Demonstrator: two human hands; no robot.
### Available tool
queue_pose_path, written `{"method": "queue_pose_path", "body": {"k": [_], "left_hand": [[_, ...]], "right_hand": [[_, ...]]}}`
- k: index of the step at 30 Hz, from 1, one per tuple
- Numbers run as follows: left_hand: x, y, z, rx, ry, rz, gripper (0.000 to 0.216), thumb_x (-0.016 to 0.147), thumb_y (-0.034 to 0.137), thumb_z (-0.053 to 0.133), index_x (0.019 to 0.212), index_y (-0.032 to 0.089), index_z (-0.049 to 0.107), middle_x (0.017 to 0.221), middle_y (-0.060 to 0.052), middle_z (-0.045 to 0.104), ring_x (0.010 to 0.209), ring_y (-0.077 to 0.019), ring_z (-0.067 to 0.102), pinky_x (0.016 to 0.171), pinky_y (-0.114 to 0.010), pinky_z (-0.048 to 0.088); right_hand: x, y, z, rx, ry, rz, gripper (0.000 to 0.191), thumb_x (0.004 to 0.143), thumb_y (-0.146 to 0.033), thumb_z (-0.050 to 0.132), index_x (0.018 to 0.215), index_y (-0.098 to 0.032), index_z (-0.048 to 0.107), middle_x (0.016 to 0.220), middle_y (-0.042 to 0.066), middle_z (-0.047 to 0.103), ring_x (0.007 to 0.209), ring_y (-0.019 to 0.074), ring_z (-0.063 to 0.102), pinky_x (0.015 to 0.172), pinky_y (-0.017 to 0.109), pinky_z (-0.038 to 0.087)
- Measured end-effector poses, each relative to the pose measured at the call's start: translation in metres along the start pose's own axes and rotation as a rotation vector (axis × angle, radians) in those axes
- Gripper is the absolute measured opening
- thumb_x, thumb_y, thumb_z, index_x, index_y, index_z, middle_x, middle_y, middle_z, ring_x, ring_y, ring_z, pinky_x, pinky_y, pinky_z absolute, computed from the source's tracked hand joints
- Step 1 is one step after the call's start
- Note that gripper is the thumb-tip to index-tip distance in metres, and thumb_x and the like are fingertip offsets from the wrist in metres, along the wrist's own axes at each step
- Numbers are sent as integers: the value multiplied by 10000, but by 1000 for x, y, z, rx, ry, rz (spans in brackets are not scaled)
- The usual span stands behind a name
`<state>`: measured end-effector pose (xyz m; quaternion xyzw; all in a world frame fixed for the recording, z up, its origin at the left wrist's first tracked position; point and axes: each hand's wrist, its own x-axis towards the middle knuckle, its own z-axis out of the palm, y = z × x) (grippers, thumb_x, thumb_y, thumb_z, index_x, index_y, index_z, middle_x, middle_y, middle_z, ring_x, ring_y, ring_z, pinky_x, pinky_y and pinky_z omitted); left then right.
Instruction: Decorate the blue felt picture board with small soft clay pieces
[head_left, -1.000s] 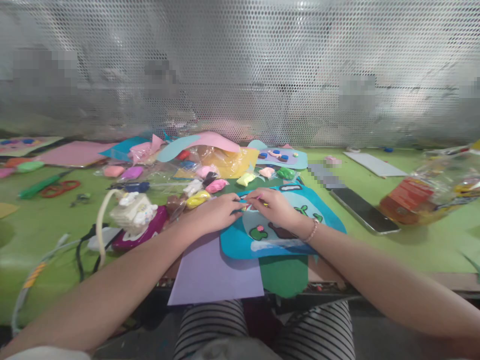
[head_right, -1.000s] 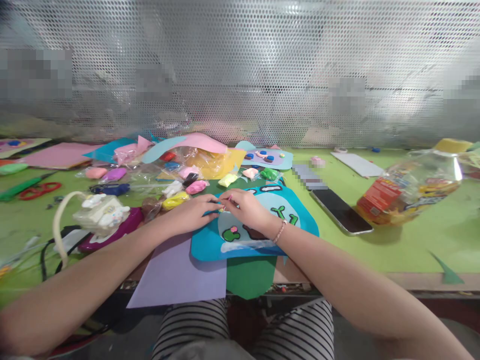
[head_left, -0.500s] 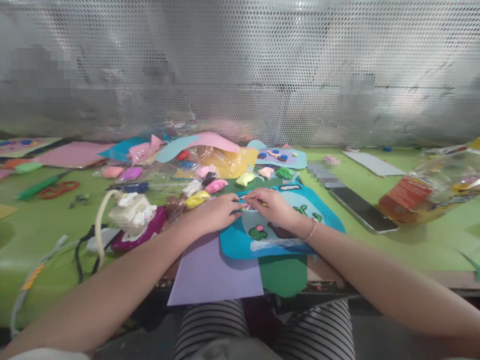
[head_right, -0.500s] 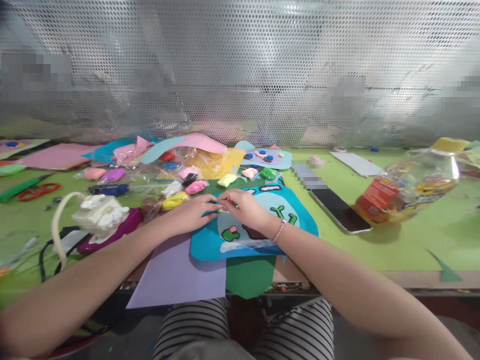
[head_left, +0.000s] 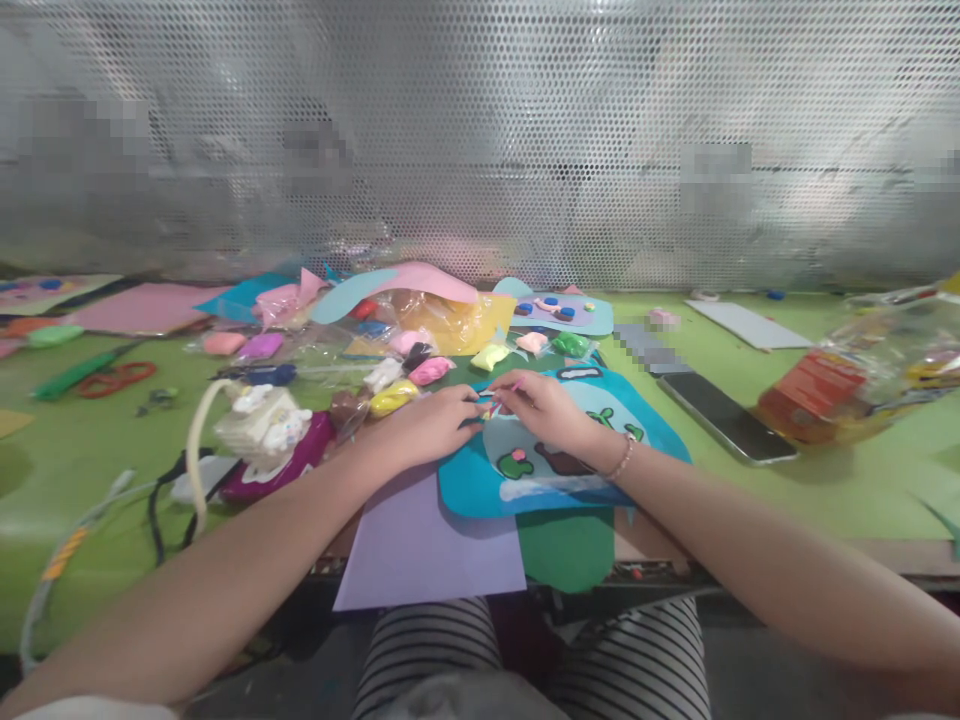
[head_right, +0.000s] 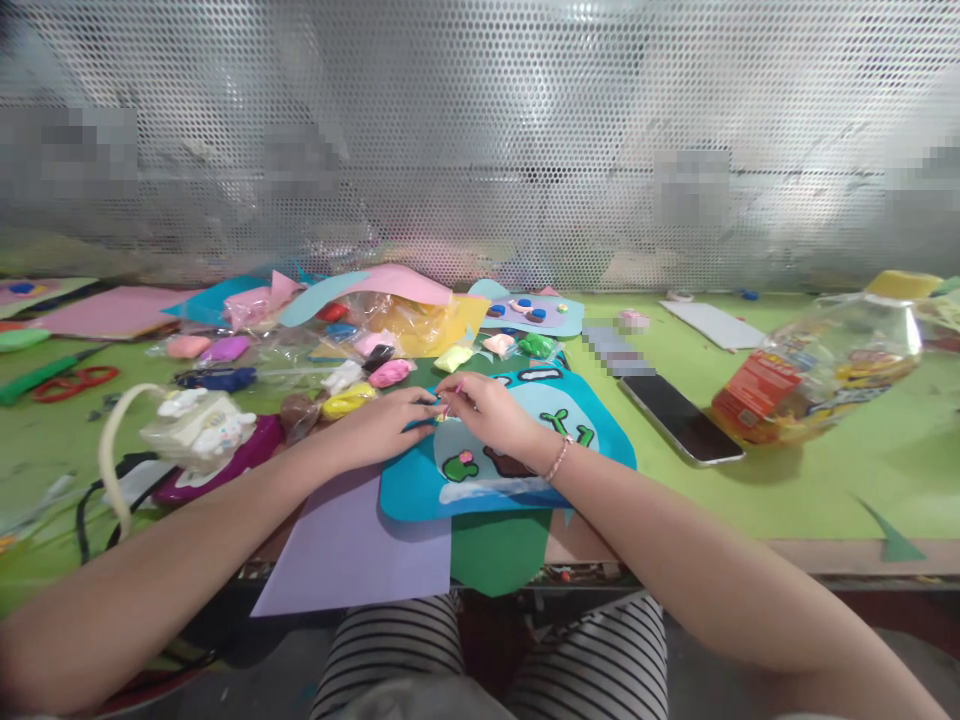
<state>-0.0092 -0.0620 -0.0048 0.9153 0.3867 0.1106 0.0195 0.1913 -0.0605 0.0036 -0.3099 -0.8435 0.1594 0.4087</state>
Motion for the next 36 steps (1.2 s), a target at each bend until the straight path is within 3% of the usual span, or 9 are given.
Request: {"method": "queue_pose_path", "body": {"k": [6,20,36], "left_hand": [[0,1,-1,-1,-5,-5,328,887,357,404,1132,241,588,1156,-61,547,1030,-199,543,898,-324,400],[-1,4,-4,33,-19,-11,332,894,372,386,1113,222,585,1153,-68,550,1018,-207,549,841,-315,422],[0,5,-5,-18,-6,-13,311,880,363,421,1080,218,609,1113,-70,567,990,-196,553,868,-326,424]], "right_hand": [[0,-2,-2,59,11,55,149,873,-207,443,908,-157,578,765,46,631,674,137,595,610,259,464],[0,3,1,26,-33,10,133,878,-179,444,885,-170,576,850,48,643,746,126,597,663,248,469],[-1,1,-4,162,16,167,152,871,-216,428,905,-162,565,712,29,630,655,131,615,602,245,483]]}}
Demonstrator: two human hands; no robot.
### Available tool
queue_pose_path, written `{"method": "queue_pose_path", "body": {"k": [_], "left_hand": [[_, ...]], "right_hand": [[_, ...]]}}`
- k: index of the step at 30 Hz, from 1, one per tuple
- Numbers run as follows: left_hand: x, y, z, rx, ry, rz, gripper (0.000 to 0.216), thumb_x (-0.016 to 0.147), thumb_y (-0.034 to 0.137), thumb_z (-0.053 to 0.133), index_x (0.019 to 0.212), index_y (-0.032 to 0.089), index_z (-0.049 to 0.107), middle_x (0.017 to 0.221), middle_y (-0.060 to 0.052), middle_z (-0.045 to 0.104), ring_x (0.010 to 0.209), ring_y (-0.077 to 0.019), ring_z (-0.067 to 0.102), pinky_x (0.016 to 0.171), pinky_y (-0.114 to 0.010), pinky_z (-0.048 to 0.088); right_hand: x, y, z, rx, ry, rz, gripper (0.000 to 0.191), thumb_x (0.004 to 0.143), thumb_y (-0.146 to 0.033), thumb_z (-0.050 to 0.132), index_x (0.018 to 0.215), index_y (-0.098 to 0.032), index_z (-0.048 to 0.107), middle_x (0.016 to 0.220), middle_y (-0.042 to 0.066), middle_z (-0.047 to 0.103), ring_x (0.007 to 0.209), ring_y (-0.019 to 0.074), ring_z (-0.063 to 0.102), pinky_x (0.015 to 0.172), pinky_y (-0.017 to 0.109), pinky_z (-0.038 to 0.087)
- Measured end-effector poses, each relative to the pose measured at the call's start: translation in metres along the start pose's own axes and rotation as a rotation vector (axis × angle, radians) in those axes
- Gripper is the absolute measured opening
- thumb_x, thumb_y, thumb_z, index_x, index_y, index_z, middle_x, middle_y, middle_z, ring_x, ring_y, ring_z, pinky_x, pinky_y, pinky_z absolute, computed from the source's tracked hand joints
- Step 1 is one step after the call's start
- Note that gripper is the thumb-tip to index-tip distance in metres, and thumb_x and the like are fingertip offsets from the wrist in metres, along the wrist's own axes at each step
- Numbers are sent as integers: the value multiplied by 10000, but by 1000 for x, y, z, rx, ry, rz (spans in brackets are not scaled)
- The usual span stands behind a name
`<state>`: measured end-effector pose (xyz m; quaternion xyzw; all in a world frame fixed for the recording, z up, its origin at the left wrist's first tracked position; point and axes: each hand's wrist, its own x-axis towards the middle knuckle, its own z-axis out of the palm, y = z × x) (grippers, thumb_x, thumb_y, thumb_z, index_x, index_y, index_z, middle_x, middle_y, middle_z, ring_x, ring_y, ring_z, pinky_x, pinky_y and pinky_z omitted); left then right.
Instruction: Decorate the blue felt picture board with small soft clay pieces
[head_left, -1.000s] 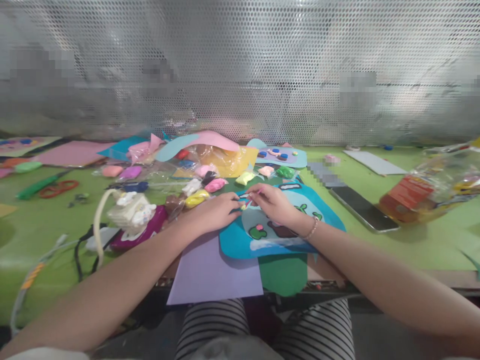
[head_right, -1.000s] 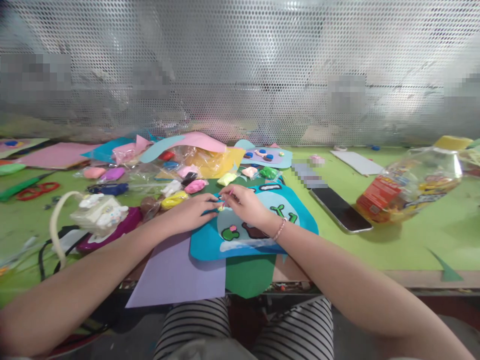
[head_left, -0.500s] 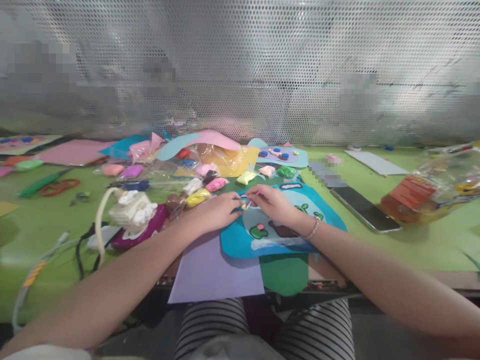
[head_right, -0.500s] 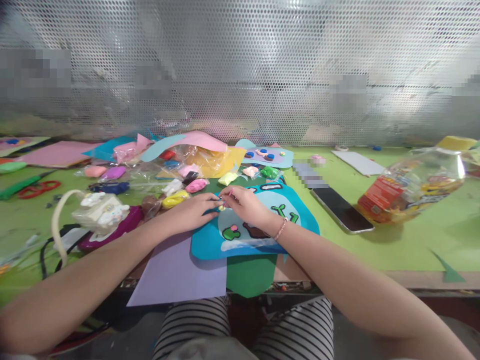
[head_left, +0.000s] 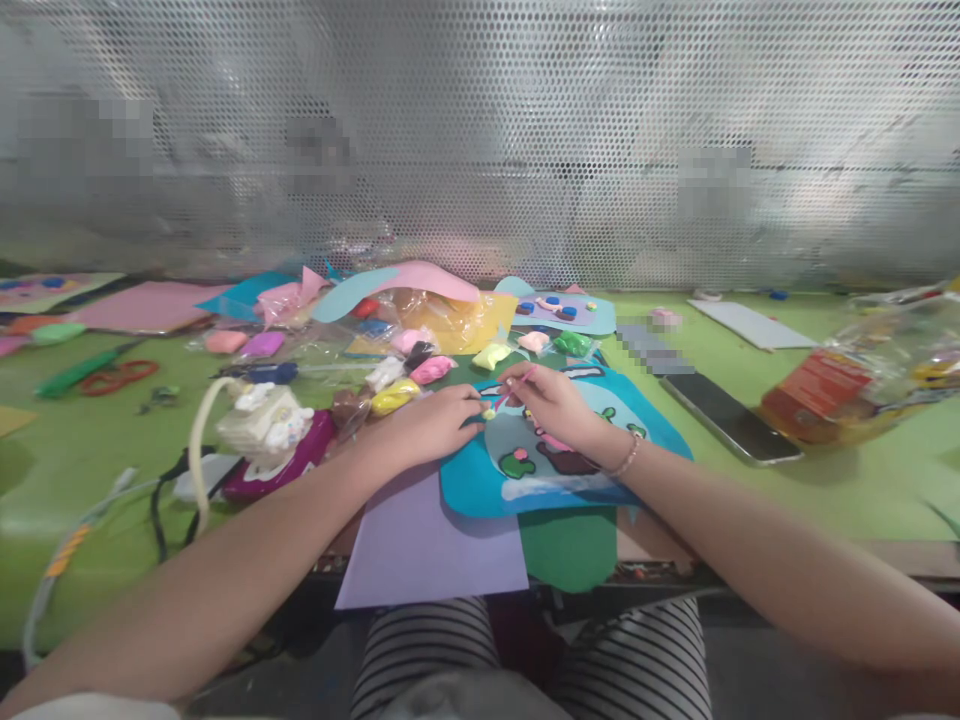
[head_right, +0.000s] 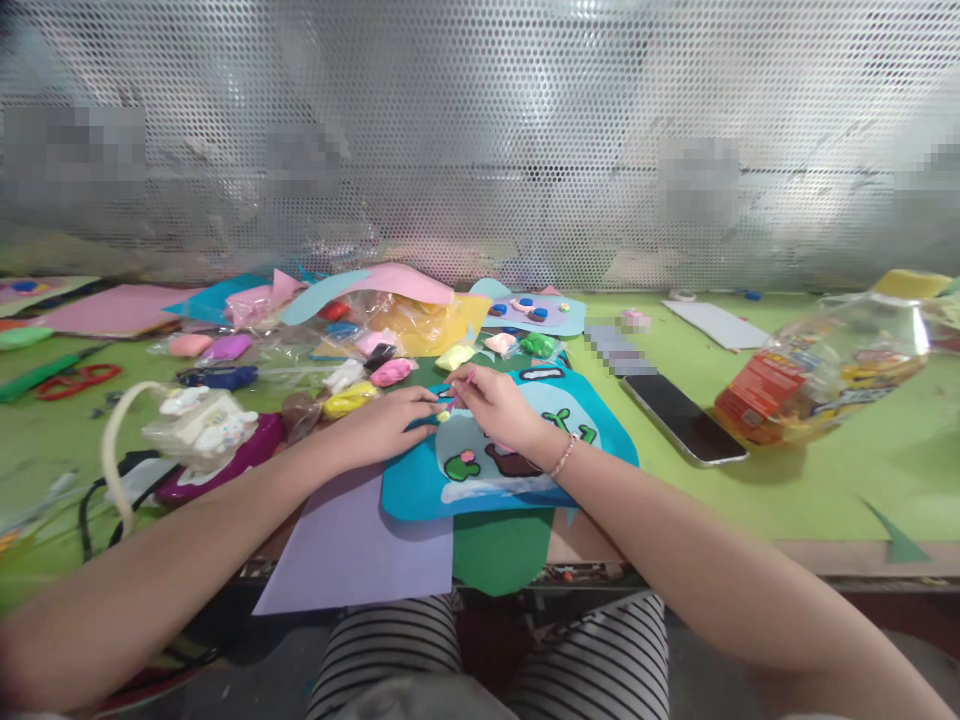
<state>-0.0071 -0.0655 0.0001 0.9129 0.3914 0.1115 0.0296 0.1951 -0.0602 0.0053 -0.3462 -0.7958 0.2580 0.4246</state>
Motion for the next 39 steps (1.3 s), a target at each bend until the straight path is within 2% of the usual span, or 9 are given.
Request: {"method": "queue_pose_path", "body": {"k": [4,19,26,39], "left_hand": [[0,0,0,-7,3,-10,313,880,374,420,1067,220,618,1101,-69,573,981,-193,557,870,-327,424],[-1,1,-1,18,-7,-11,330,896,379,380,1007,219,646,1124,-62,571,964,-192,569,834,-318,432],[-1,3,-3,2,-19,-19,313,889,365,399,1012,215,645,1087,-65,578,946,-189,570,841,-315,426],[-1,3,-3,-10,-15,-24,309,886,362,403,1009,218,647,1067,-65,581,944,-196,571,842,-324,426]], "right_hand": [[0,-1,-1,11,-9,58,147,859,-202,438,902,-158,571,711,37,650,666,146,633,589,249,484],[1,-2,0,-80,-37,16,154,873,-177,434,886,-167,587,705,27,663,675,134,639,598,231,476],[0,-2,0,-68,-55,10,166,862,-126,417,903,-161,574,709,27,667,680,131,643,604,231,486],[0,1,1,-44,-48,-6,166,871,-158,416,927,-174,571,743,25,668,697,132,646,621,243,497]]}}
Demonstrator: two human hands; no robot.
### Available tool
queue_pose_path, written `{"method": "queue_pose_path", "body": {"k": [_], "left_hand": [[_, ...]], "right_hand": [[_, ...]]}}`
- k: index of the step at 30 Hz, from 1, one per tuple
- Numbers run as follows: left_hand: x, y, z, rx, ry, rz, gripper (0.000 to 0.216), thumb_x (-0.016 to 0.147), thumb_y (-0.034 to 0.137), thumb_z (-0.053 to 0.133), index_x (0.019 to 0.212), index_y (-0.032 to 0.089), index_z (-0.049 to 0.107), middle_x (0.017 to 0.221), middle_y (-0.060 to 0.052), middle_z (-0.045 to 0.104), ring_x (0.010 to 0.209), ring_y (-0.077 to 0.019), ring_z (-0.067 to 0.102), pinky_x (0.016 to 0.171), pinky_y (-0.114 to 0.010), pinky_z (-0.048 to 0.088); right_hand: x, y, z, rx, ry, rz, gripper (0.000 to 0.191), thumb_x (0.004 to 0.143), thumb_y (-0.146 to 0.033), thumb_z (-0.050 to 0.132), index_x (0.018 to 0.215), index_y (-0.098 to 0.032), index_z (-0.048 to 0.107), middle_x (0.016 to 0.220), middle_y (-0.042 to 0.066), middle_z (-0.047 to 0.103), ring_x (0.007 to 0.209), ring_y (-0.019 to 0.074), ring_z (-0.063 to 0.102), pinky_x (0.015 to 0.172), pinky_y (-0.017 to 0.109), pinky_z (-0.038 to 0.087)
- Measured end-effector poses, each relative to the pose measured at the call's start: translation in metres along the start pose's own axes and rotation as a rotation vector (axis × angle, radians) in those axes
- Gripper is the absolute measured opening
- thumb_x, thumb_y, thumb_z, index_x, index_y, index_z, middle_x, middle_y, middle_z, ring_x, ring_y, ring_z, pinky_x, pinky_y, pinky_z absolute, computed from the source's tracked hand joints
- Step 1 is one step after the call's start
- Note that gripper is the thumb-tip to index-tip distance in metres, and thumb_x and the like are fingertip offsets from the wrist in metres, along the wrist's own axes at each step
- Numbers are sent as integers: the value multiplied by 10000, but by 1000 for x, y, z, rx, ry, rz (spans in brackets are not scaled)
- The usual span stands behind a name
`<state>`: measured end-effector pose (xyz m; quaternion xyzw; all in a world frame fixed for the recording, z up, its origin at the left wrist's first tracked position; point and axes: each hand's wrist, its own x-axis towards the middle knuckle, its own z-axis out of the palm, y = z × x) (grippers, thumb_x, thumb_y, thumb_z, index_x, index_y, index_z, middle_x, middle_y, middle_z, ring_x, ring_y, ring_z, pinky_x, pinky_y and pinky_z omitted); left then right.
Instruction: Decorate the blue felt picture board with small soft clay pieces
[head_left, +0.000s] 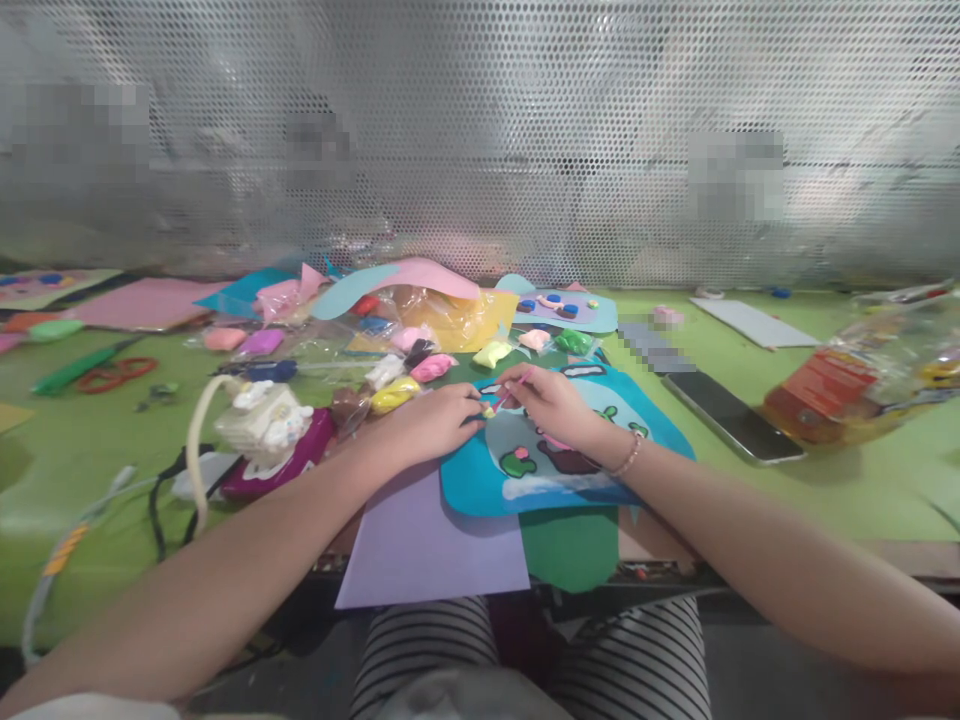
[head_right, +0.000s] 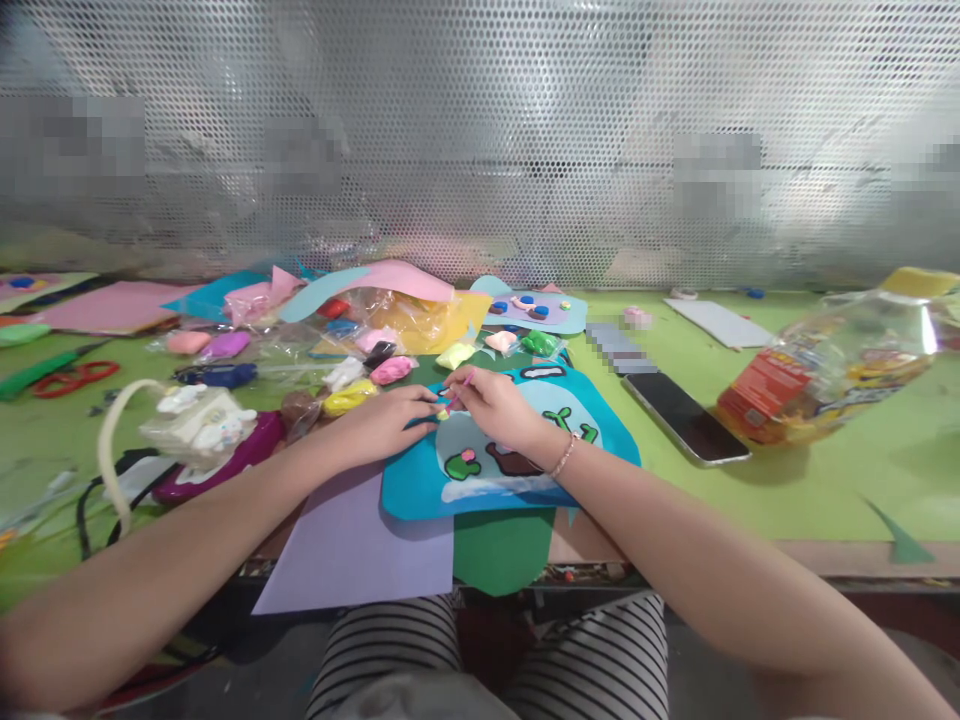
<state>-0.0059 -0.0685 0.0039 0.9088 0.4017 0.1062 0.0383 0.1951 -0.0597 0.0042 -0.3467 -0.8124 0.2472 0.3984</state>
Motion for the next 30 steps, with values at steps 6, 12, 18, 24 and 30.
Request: {"method": "queue_pose_path", "body": {"k": [6,12,18,24,30], "left_hand": [[0,0,0,5,-4,-3,308,887,366,404,1008,217,645,1063,-66,582,934,-193,573,828,-319,431],[0,-1,1,3,14,6,301,885,363,413,1028,221,637,1066,-66,588,950,-190,564,847,-321,427],[0,-3,2,12,14,13,328,894,375,385,1024,206,634,1096,-77,578,954,-198,566,846,-339,432],[0,-2,2,-3,8,-11,296,879,366,420,1015,218,638,1065,-64,586,952,-196,568,846,-323,430],[0,0,0,-10,10,2,289,882,352,418,1011,218,639,1062,-64,583,951,-194,564,849,-326,431]], "right_hand": [[1,-2,-1,-15,-20,0,156,871,-165,419,927,-170,565,766,37,672,721,137,648,637,249,498],[1,-3,-3,41,47,57,135,871,-183,424,920,-169,548,700,20,645,660,132,635,583,238,484],[1,-1,-3,18,31,60,141,862,-164,431,938,-169,549,719,26,654,681,138,639,608,248,486],[1,0,-1,18,13,58,155,865,-131,418,950,-164,543,733,31,669,692,130,643,611,243,485],[1,-1,-2,37,-13,58,147,872,-137,416,946,-160,541,734,36,673,709,135,650,639,254,497]]}}
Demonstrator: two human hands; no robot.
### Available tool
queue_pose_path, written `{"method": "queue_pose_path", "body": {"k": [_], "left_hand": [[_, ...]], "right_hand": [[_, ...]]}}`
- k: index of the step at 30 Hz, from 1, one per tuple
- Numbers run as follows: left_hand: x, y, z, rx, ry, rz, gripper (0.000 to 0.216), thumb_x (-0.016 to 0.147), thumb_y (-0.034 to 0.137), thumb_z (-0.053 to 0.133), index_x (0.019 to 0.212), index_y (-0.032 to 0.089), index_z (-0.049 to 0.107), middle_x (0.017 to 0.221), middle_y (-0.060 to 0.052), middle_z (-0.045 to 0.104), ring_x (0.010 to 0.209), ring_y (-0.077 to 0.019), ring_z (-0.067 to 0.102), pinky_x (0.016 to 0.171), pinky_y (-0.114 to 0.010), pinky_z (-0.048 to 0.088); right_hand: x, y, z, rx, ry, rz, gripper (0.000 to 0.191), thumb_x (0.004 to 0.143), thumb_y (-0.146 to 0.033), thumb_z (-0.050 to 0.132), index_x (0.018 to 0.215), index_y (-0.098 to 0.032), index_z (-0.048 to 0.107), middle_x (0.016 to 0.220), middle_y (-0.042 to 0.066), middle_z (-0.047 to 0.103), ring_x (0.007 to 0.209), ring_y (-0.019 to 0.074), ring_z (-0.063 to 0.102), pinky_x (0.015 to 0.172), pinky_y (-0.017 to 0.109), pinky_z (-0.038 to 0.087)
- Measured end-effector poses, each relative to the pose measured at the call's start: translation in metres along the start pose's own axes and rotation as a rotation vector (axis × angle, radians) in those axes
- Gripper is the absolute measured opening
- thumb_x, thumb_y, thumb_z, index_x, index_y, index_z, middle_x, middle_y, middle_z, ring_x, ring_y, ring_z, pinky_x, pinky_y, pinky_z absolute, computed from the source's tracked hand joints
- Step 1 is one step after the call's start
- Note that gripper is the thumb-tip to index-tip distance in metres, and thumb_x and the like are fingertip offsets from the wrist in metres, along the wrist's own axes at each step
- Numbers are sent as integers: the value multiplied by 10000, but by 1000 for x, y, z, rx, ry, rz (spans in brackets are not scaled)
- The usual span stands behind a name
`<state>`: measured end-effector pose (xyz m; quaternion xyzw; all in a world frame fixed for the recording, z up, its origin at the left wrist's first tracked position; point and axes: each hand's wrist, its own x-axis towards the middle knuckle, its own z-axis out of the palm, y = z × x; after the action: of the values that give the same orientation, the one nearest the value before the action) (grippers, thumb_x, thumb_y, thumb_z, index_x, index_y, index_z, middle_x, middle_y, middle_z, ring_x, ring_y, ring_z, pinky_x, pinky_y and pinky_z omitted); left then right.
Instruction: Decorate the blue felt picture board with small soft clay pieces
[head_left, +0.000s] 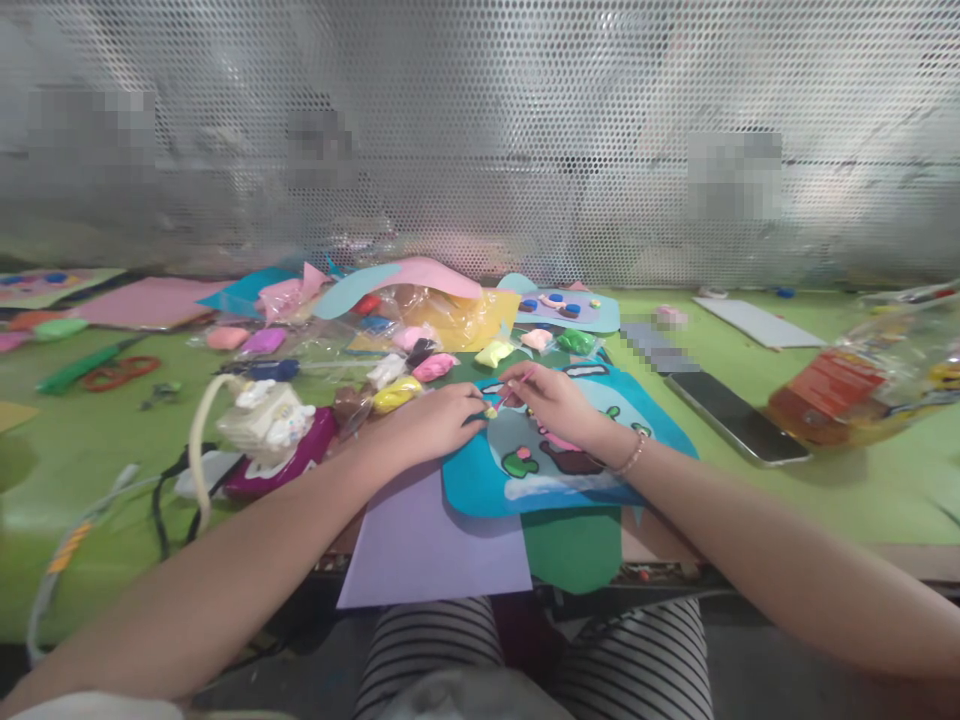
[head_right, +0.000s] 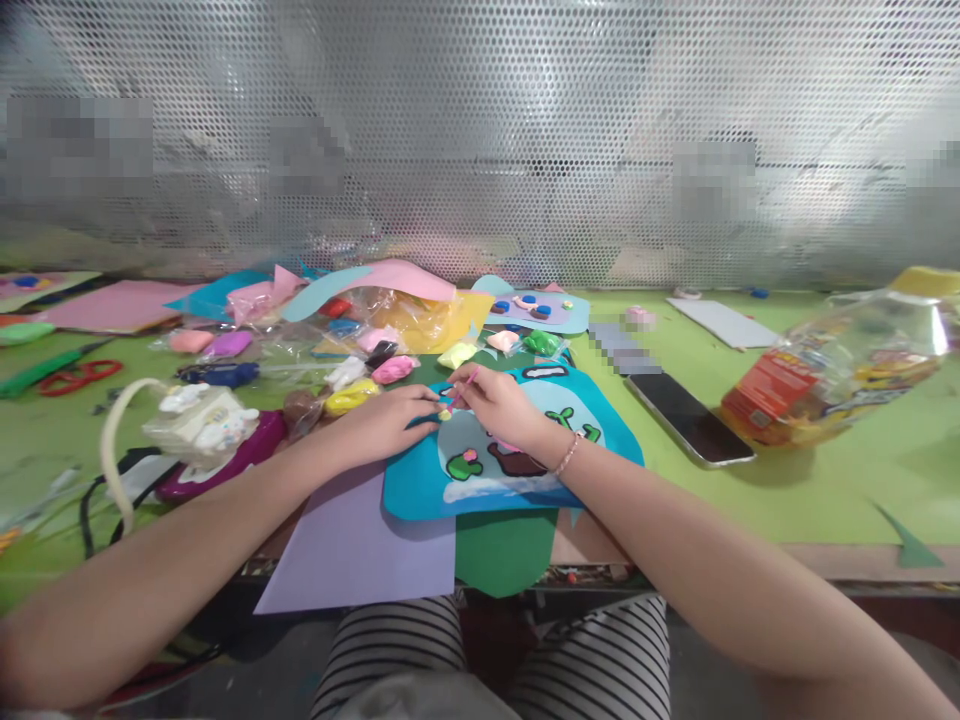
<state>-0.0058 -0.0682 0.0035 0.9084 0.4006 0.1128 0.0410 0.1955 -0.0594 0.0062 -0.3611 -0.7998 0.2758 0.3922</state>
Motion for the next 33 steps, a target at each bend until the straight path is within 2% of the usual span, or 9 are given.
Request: {"method": "queue_pose_path", "body": {"k": [9,15,22,33], "left_hand": [[0,1,-2,5,-8,-2,294,886,351,413,1017,210,634,1048,-67,581,948,-192,565,847,-321,432],[0,-1,0,14,0,-1,302,882,358,417,1044,205,623,1054,-73,583,959,-197,563,853,-319,431],[0,-1,1,16,-7,-12,314,883,366,410,1047,198,618,1057,-76,585,968,-202,561,853,-323,432],[0,-1,1,1,-9,-21,315,878,374,410,1054,193,598,1069,-81,586,990,-211,557,858,-331,430]], "right_hand": [[0,-1,0,15,-15,23,152,873,-139,417,955,-162,543,757,36,673,728,134,651,660,253,503],[0,-3,-2,-7,42,40,142,871,-165,432,945,-159,553,708,28,661,696,146,644,606,244,488],[0,-3,-1,0,-25,25,154,873,-142,422,956,-161,550,736,25,671,724,130,649,641,237,490],[1,-2,-2,-2,-30,20,160,872,-151,415,959,-158,549,741,31,671,717,134,652,646,245,499]]}}
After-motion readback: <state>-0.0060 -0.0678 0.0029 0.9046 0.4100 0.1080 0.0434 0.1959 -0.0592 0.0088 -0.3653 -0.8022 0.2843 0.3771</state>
